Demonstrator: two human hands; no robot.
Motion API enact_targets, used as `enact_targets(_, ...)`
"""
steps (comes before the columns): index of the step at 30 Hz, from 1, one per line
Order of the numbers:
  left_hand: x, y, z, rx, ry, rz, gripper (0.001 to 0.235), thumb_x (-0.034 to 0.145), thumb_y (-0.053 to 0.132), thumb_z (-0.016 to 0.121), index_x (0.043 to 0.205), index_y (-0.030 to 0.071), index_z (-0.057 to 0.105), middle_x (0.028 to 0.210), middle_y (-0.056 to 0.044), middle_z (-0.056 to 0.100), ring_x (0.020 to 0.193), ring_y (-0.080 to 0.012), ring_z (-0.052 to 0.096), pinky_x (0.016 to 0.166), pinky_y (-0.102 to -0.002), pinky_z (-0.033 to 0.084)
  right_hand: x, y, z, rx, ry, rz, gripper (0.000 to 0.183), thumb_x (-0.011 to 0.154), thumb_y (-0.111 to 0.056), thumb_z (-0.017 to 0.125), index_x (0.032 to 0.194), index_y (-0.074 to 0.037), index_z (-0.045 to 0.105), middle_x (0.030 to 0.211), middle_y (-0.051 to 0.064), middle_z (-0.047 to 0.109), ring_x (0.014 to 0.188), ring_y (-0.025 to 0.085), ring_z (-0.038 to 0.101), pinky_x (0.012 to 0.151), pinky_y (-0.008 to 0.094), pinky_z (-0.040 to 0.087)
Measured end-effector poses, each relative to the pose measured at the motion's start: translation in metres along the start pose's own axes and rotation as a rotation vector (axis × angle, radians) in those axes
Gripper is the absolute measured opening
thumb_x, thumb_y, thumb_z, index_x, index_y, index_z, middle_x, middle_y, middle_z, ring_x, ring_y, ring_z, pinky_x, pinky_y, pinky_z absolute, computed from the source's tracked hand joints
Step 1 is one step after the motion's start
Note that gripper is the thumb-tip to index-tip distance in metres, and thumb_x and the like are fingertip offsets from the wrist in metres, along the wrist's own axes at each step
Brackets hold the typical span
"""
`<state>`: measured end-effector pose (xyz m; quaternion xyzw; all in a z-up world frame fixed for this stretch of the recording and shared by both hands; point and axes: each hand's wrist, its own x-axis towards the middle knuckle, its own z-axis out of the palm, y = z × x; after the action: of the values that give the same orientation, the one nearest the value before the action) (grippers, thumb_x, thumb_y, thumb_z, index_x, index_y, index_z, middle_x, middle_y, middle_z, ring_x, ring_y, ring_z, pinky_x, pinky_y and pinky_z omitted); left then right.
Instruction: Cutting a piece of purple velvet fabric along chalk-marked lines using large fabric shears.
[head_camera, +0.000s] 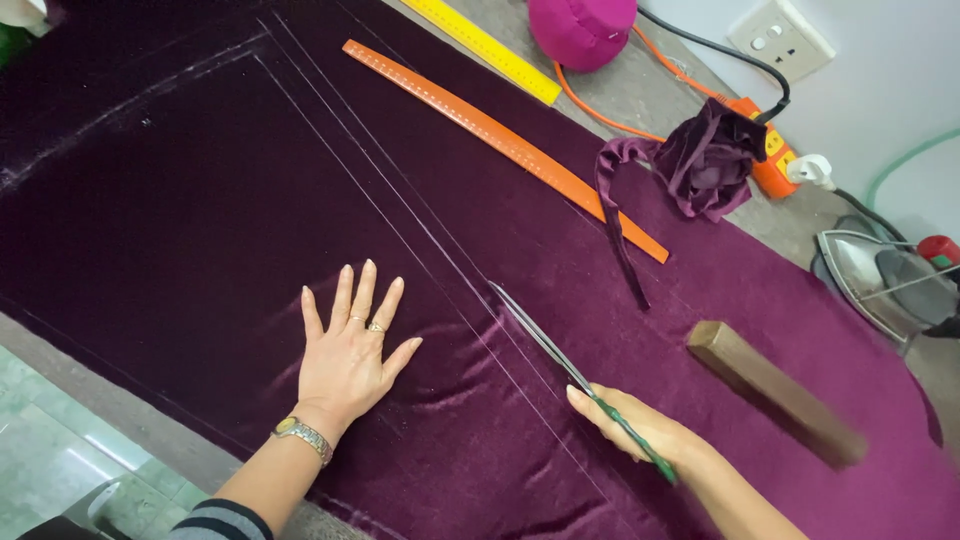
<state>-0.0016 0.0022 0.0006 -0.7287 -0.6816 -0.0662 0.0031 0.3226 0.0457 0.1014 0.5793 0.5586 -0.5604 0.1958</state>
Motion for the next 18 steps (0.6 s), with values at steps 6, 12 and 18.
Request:
enact_targets(6,0.000,0.000,0.001,-0.001,0.000,-0.002,0.072,0.090,0.065,0.032,0.150,0.026,0.029,0.159,-0.009,0.020,0.147,-0.0303,0.016,0.111,-0.063,0.013,0.013,-0.023,-0.002,0.016,0.032,0.042,0.048,0.096,-0.059,0.038,0.074,-0.019,0.026,0.070,-0.005,0.030,0.064,0.009,0.028,0.057,0.026,0.031)
enact_targets(12,-0.001,0.000,0.003,0.005,0.000,-0.003,0.072,0.090,0.066,0.031,0.150,0.027,0.028,0.160,-0.008,0.019,0.147,-0.0297,0.016,0.112,-0.063,0.012,0.042,0.012,0.006,-0.015,0.103,-0.021,0.048,0.095,-0.059,0.043,0.071,-0.019,0.029,0.070,-0.007,0.033,0.064,0.009,0.031,0.058,0.028,0.031)
enact_targets(18,0.000,0.000,0.002,0.000,0.006,0.001,0.072,0.090,0.066,0.032,0.150,0.026,0.027,0.160,-0.008,0.018,0.147,-0.0297,0.016,0.112,-0.063,0.013,0.024,-0.009,0.001,0.095,0.039,0.015,0.055,0.091,-0.062,0.040,0.064,-0.015,0.032,0.044,-0.001,0.034,0.040,0.009,0.031,0.041,0.024,0.028)
